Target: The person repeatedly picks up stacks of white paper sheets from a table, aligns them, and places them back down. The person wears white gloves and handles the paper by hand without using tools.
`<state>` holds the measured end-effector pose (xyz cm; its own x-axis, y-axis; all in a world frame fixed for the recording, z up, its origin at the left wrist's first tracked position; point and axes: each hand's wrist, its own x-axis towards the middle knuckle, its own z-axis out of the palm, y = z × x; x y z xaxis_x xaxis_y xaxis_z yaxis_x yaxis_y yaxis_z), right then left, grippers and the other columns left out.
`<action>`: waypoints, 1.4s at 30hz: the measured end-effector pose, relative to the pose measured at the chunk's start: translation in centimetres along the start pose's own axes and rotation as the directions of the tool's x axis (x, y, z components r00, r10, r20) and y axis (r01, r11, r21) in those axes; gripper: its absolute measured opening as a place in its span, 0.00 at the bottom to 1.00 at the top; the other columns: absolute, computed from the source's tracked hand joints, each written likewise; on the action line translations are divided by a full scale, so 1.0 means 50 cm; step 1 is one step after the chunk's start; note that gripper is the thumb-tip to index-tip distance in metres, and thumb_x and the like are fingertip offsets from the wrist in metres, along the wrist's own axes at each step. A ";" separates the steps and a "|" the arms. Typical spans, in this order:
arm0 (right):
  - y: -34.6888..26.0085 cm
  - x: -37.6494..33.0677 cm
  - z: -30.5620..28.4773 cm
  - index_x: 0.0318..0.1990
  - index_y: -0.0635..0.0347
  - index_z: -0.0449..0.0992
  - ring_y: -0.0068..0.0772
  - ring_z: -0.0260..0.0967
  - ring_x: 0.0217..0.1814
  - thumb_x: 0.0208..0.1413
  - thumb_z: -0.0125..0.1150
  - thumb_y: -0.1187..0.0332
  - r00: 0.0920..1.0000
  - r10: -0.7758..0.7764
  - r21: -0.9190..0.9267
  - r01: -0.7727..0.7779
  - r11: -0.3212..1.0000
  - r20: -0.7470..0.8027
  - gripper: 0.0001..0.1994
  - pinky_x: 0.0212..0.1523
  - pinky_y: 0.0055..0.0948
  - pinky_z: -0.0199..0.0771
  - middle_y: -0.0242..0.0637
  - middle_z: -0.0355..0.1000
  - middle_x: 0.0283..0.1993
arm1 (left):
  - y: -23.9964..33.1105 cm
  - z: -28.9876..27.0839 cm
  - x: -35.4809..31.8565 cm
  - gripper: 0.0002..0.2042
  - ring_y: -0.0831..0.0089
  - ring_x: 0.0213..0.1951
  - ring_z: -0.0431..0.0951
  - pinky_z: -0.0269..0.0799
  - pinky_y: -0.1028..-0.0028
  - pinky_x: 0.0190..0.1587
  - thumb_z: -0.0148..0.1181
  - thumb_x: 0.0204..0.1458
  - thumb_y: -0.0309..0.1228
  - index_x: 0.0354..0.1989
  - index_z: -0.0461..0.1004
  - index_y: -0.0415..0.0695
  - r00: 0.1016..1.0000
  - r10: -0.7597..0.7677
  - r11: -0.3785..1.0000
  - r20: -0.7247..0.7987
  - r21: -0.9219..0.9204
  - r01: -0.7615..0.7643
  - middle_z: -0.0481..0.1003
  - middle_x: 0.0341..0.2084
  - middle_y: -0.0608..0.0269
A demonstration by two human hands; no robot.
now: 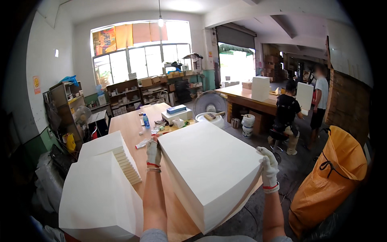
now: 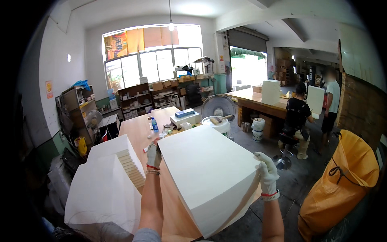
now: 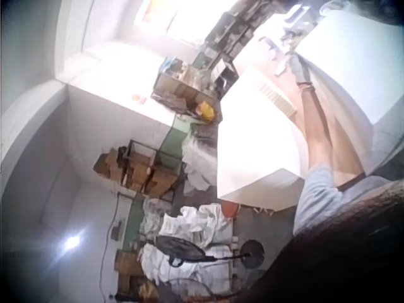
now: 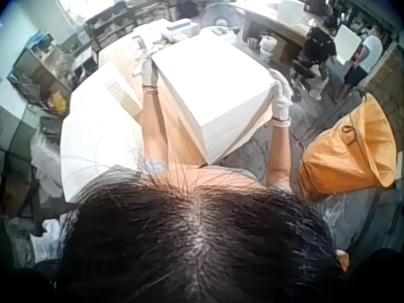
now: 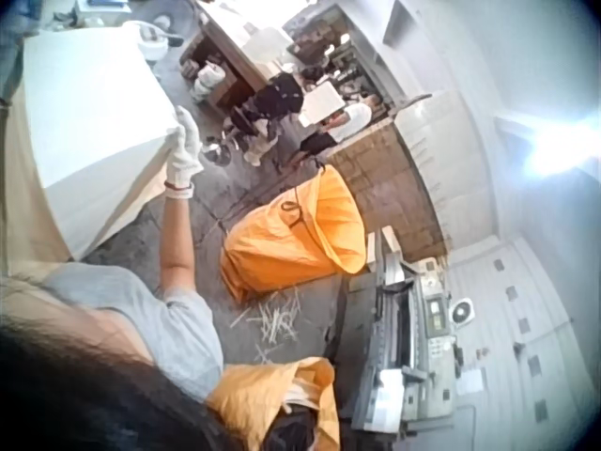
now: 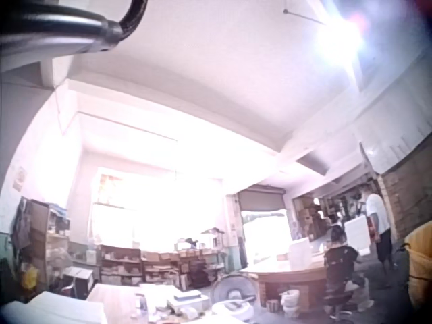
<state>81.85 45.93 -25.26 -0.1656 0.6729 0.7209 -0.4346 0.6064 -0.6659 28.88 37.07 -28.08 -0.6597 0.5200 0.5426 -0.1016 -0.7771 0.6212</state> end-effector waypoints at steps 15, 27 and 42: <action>-0.032 -0.005 0.020 0.61 0.66 0.72 0.24 0.74 0.47 0.69 0.55 0.67 0.999 0.046 -0.028 -0.045 0.999 0.019 0.18 0.52 0.24 0.74 0.39 0.75 0.58 | 0.136 0.178 -0.212 0.26 0.68 0.63 0.66 0.59 0.69 0.66 0.48 0.69 0.42 0.68 0.63 0.37 0.924 0.352 0.788 -0.149 0.580 -0.206 0.67 0.63 0.58; 0.000 -0.007 0.010 0.64 0.67 0.69 0.29 0.69 0.62 0.68 0.55 0.69 0.997 0.014 0.034 -0.017 0.999 0.078 0.20 0.62 0.28 0.68 0.41 0.72 0.63 | 0.219 0.373 -0.611 0.35 0.47 0.75 0.48 0.46 0.50 0.75 0.46 0.66 0.56 0.70 0.58 0.39 0.830 0.379 0.641 0.409 0.531 -0.554 0.47 0.75 0.43; -0.019 -0.007 0.009 0.63 0.69 0.70 0.31 0.66 0.66 0.73 0.47 0.62 0.993 0.068 0.084 -0.076 0.994 0.093 0.20 0.68 0.30 0.62 0.42 0.72 0.63 | 0.319 0.430 -0.588 0.14 0.48 0.58 0.76 0.79 0.60 0.51 0.55 0.59 0.20 0.54 0.73 0.35 0.581 0.354 0.046 0.733 0.607 -0.793 0.71 0.60 0.34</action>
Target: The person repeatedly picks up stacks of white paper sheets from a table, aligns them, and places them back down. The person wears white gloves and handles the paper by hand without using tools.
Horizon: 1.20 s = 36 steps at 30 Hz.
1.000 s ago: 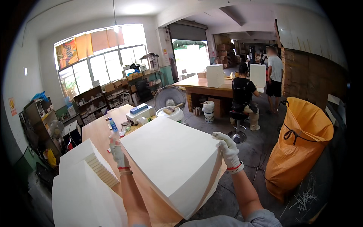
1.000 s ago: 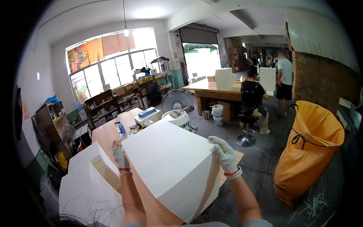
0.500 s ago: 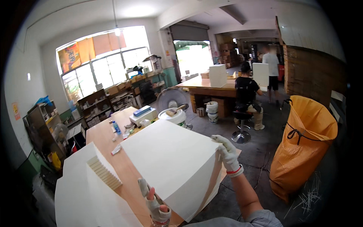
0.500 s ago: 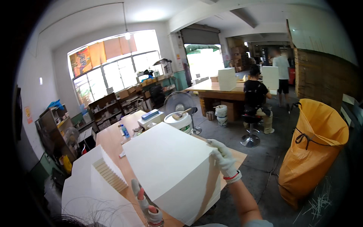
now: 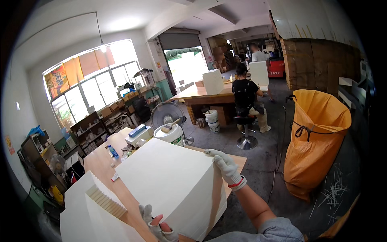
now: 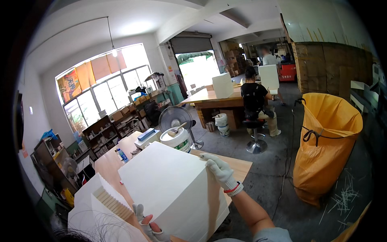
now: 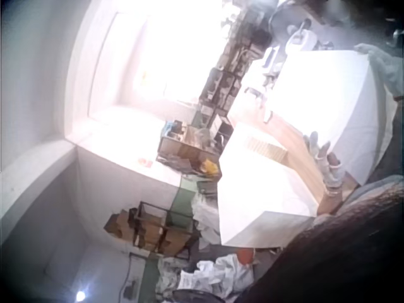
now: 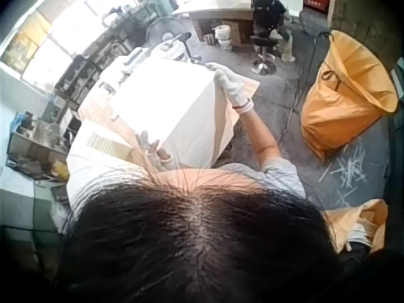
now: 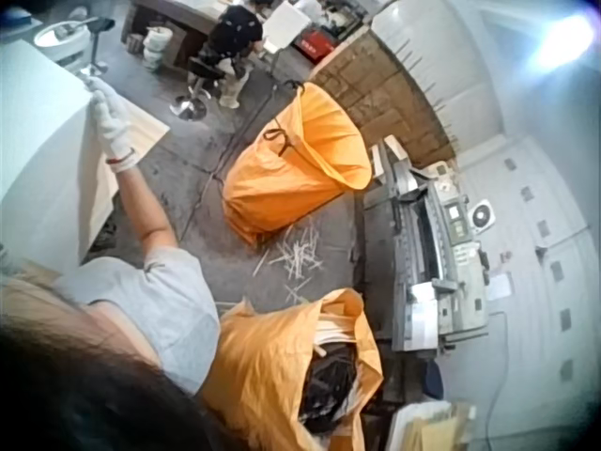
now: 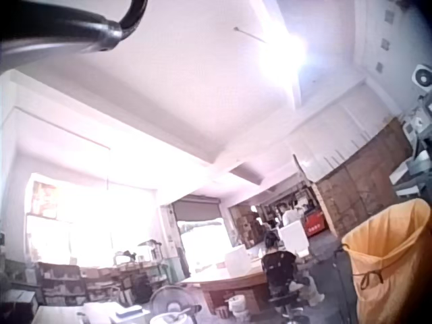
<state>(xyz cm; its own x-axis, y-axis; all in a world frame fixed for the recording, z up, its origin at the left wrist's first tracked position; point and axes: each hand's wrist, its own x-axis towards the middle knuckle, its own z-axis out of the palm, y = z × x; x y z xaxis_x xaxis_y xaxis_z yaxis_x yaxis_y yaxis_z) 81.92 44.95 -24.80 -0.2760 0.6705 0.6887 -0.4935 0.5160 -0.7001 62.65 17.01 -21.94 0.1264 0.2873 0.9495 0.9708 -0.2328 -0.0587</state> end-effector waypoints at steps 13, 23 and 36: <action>-0.003 0.001 0.001 0.63 0.68 0.70 0.27 0.68 0.64 0.72 0.49 0.64 1.000 0.003 0.032 -0.003 0.999 0.011 0.19 0.64 0.27 0.66 0.40 0.72 0.64 | -0.003 0.035 -0.055 0.11 0.44 0.63 0.69 0.68 0.50 0.61 0.53 0.63 0.28 0.50 0.74 0.37 0.978 -0.205 0.977 -0.043 -0.074 0.202 0.73 0.57 0.39; 0.143 0.000 -0.152 0.63 0.63 0.70 0.35 0.72 0.60 0.70 0.54 0.53 0.942 0.271 0.406 -0.173 0.897 -0.198 0.24 0.64 0.40 0.71 0.38 0.75 0.57 | -0.029 0.039 -0.043 0.13 0.41 0.67 0.63 0.61 0.45 0.66 0.51 0.65 0.35 0.51 0.73 0.39 0.950 -0.310 0.930 -0.026 -0.215 0.298 0.69 0.59 0.42; 0.666 -0.204 -0.237 0.58 0.59 0.75 0.27 0.77 0.47 0.66 0.58 0.51 0.651 0.662 -0.249 -0.757 0.604 -0.371 0.23 0.50 0.29 0.74 0.36 0.79 0.48 | -0.084 0.045 -0.005 0.20 0.43 0.70 0.57 0.56 0.45 0.69 0.51 0.65 0.41 0.58 0.67 0.41 0.913 -0.389 0.616 0.123 -0.702 0.357 0.61 0.65 0.44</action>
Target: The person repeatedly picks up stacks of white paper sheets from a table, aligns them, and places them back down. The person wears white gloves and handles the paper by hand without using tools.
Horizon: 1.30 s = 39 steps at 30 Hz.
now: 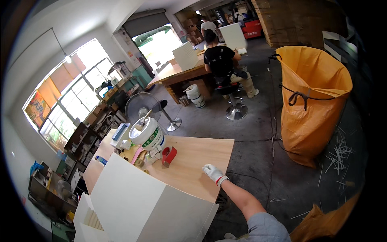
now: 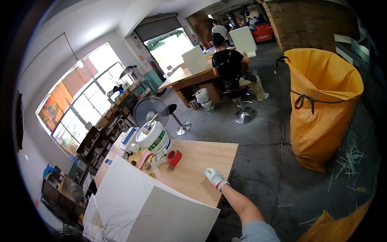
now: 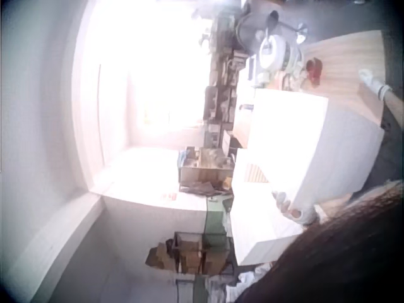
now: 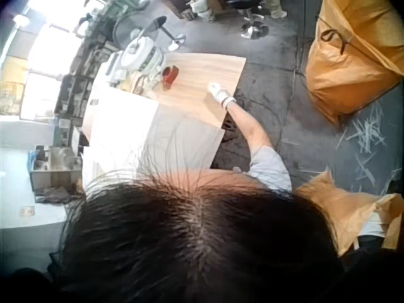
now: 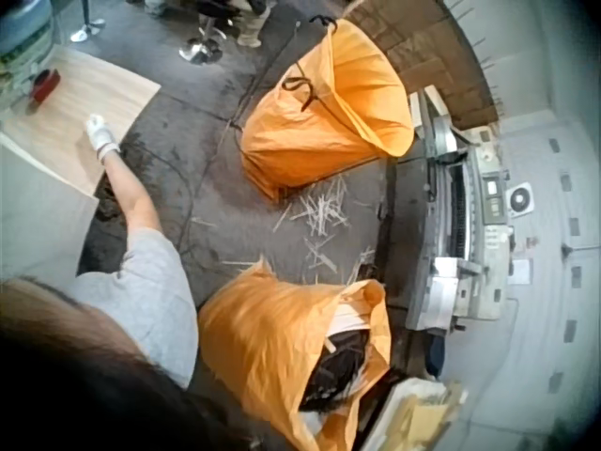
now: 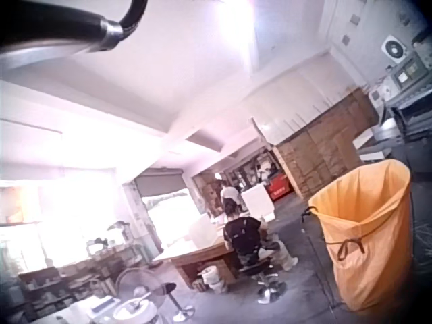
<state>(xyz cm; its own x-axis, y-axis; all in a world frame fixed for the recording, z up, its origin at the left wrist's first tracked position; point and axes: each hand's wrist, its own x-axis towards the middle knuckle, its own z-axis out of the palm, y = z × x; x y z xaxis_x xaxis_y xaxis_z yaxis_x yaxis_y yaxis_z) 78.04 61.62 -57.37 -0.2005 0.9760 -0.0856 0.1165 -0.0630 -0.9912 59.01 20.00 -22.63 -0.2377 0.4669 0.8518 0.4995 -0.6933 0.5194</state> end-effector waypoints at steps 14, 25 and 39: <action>-0.163 0.245 0.146 0.63 0.57 0.72 0.49 0.68 0.67 0.63 0.57 0.47 0.908 -0.120 -0.335 0.268 0.904 0.402 0.28 0.65 0.40 0.67 0.49 0.72 0.64 | 0.024 -0.050 -0.059 0.27 0.45 0.73 0.51 0.49 0.46 0.72 0.50 0.66 0.48 0.65 0.62 0.42 0.993 -0.089 0.970 -0.075 -0.233 0.070 0.52 0.71 0.47; -0.286 0.440 0.358 0.63 0.56 0.71 0.51 0.69 0.65 0.62 0.57 0.50 0.686 -0.181 -0.369 0.572 0.733 0.705 0.26 0.63 0.42 0.69 0.50 0.73 0.61 | 0.090 0.074 -0.134 0.33 0.47 0.76 0.46 0.45 0.46 0.75 0.49 0.66 0.54 0.71 0.58 0.43 0.962 -0.079 0.996 -0.262 -0.055 0.067 0.46 0.76 0.49; -0.178 0.454 0.770 0.74 0.52 0.55 0.55 0.56 0.75 0.63 0.46 0.65 0.370 -0.189 -0.180 0.760 0.625 0.909 0.30 0.73 0.42 0.58 0.44 0.49 0.79 | 0.118 0.159 -0.107 0.23 0.54 0.72 0.55 0.52 0.47 0.72 0.56 0.62 0.46 0.59 0.60 0.49 0.808 -0.141 0.980 -0.573 0.034 0.194 0.58 0.67 0.59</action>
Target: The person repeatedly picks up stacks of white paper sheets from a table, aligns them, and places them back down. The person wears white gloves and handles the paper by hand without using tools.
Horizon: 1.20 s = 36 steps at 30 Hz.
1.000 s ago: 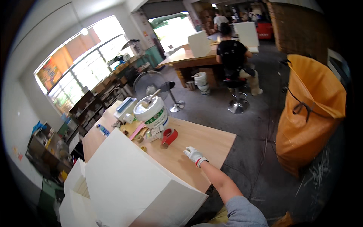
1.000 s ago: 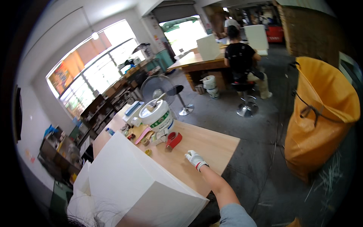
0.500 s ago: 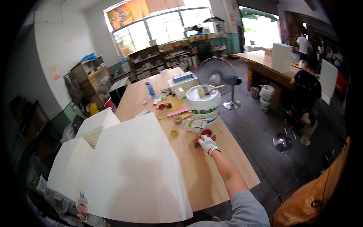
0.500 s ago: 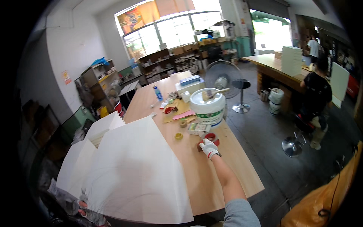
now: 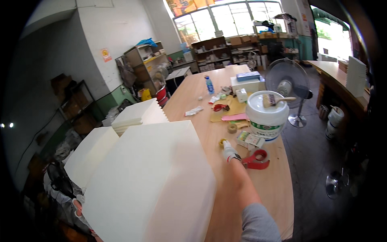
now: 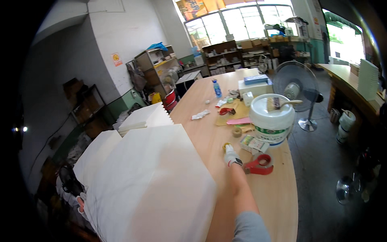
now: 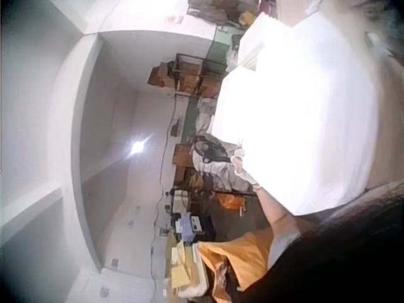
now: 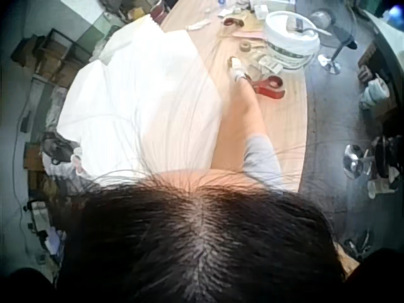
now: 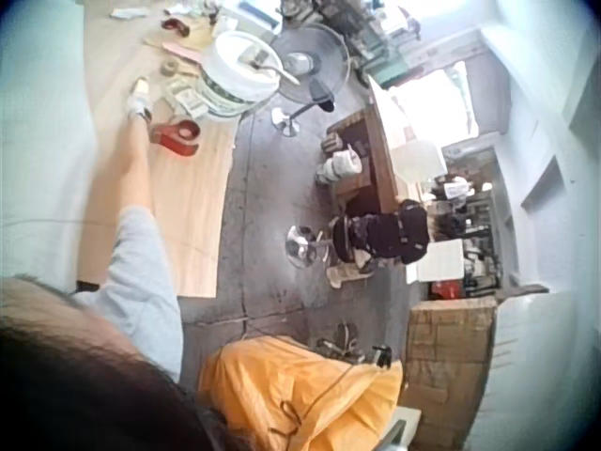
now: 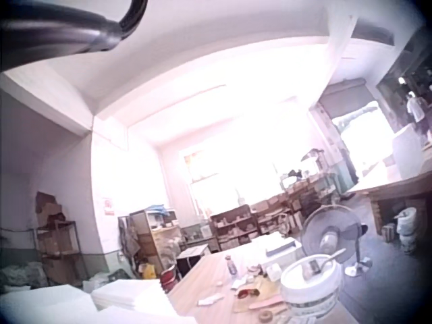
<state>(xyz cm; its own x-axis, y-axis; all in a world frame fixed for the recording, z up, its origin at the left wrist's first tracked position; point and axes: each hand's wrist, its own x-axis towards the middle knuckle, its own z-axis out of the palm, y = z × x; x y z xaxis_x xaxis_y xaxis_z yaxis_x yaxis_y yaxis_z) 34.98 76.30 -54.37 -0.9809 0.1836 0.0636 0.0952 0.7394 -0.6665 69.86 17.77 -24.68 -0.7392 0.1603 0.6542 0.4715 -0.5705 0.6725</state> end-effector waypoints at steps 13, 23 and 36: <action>-0.012 -0.009 0.092 0.52 0.53 0.75 0.52 0.72 0.57 0.65 0.47 0.65 0.994 -0.054 -0.257 0.027 0.966 -0.099 0.14 0.59 0.48 0.72 0.44 0.71 0.56 | 0.016 0.037 -0.014 0.17 0.53 0.66 0.63 0.60 0.47 0.68 0.64 0.57 0.45 0.40 0.63 0.49 0.997 0.072 0.991 -0.014 0.113 -0.070 0.68 0.55 0.62; -0.273 -0.179 -0.318 0.54 0.68 0.74 0.37 0.73 0.51 0.60 0.61 0.75 0.747 -0.297 0.401 0.596 0.696 -0.594 0.15 0.53 0.32 0.73 0.46 0.75 0.48 | -0.043 0.022 0.012 0.21 0.49 0.60 0.70 0.65 0.47 0.65 0.71 0.50 0.46 0.26 0.63 0.49 0.941 0.245 0.957 -0.234 0.214 -0.196 0.73 0.39 0.63; -0.990 -0.758 -0.463 0.54 0.59 0.78 0.45 0.75 0.50 0.61 0.60 0.66 0.280 -0.910 0.013 0.955 0.298 0.305 0.15 0.55 0.39 0.73 0.44 0.76 0.49 | -0.052 0.029 0.026 0.12 0.53 0.66 0.65 0.53 0.56 0.69 0.62 0.53 0.40 0.30 0.71 0.46 0.969 0.182 0.927 -0.168 0.358 -0.112 0.76 0.49 0.54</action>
<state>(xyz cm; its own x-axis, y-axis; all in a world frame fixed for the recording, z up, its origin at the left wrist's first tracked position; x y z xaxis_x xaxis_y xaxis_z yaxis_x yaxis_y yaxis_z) 71.37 47.74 -6.57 -0.4126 -0.8195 0.3978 -0.9103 0.3869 -0.1472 68.37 20.63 -25.05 -0.7112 -0.0842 0.6979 0.6920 -0.2586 0.6740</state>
